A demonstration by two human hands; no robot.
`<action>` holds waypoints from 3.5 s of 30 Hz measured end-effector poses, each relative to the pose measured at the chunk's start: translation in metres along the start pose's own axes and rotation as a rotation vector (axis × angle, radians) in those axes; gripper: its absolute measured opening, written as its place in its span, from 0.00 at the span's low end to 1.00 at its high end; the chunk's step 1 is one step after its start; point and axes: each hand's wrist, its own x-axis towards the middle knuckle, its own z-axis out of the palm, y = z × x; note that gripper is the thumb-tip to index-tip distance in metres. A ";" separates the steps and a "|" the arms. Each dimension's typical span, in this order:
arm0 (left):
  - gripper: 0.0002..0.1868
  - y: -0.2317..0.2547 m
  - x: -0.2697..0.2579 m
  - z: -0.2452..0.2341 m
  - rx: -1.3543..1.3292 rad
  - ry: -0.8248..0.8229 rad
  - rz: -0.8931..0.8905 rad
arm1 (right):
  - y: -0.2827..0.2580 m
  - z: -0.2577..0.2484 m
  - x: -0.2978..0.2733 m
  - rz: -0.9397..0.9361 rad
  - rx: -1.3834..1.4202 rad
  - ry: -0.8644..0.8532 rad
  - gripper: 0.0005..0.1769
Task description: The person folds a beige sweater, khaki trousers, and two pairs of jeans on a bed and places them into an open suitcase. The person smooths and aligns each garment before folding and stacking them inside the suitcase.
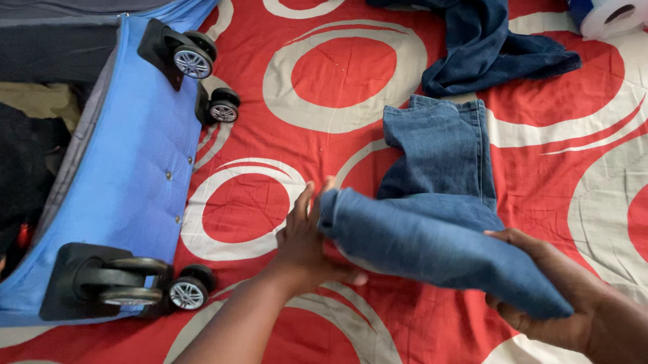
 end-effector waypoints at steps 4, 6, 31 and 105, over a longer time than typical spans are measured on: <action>0.43 0.027 0.019 -0.013 -0.245 -0.076 -0.139 | -0.016 -0.021 0.024 0.068 0.176 -0.317 0.24; 0.42 0.026 0.031 -0.007 -0.681 -0.099 -0.093 | -0.031 -0.023 0.033 0.066 0.173 -0.360 0.24; 0.70 0.015 0.195 0.045 -0.315 -0.041 -0.634 | -0.082 0.102 0.153 -1.286 -1.353 0.786 0.48; 0.49 -0.298 0.022 -0.492 -2.309 0.144 0.149 | 0.027 0.771 -0.161 -0.815 -0.270 -0.545 0.16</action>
